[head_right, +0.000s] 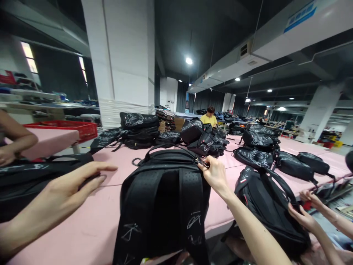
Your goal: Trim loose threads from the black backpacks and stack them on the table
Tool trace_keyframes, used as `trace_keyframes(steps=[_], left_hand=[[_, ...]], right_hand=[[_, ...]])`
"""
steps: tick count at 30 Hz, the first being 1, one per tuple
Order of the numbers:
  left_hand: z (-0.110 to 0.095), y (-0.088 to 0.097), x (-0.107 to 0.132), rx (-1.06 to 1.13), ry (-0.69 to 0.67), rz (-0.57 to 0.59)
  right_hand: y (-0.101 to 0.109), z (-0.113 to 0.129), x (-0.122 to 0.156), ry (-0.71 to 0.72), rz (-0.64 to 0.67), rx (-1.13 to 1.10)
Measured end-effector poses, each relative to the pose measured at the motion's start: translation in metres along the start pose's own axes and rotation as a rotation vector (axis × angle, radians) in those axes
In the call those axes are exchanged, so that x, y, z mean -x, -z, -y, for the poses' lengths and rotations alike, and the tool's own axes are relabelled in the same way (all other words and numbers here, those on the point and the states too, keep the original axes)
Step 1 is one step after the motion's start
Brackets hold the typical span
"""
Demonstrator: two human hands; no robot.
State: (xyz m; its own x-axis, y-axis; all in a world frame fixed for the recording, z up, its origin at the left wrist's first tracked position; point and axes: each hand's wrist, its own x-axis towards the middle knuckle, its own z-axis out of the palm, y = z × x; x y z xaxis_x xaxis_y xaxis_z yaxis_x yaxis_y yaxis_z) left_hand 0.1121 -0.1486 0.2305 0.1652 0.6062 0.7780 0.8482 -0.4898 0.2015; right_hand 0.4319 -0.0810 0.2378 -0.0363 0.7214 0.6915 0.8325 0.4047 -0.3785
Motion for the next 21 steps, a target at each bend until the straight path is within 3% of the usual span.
trace_keyframes(steps=[2, 3, 6, 8, 11, 14, 17, 21], left_hand=[[-0.029, -0.011, -0.017, -0.011, -0.189, -0.051], [-0.044, -0.021, -0.025, -0.042, -0.284, -0.007], [-0.08, -0.052, -0.041, -0.218, -0.358, 0.131], [-0.091, -0.064, -0.042, -0.262, -0.378, 0.178], [-0.093, -0.068, -0.032, -0.211, -0.456, 0.16], [-0.087, -0.066, -0.02, -0.167, -0.476, 0.083], [-0.082, -0.062, -0.016, -0.171, -0.466, 0.053], [-0.084, -0.057, -0.023, -0.195, -0.427, 0.158]], right_hand=[[-0.002, 0.002, 0.0, -0.03, 0.011, -0.05], [-0.001, 0.002, -0.001, -0.03, 0.022, -0.064], [0.006, 0.004, 0.002, 0.003, 0.049, 0.003], [0.012, 0.006, 0.007, 0.006, 0.059, 0.128], [0.013, 0.009, 0.009, -0.008, 0.068, 0.307], [0.008, 0.01, 0.0, 0.008, 0.103, 0.271], [0.002, 0.009, -0.017, 0.005, 0.177, -0.091], [-0.008, 0.014, -0.036, -0.006, 0.28, -0.516]])
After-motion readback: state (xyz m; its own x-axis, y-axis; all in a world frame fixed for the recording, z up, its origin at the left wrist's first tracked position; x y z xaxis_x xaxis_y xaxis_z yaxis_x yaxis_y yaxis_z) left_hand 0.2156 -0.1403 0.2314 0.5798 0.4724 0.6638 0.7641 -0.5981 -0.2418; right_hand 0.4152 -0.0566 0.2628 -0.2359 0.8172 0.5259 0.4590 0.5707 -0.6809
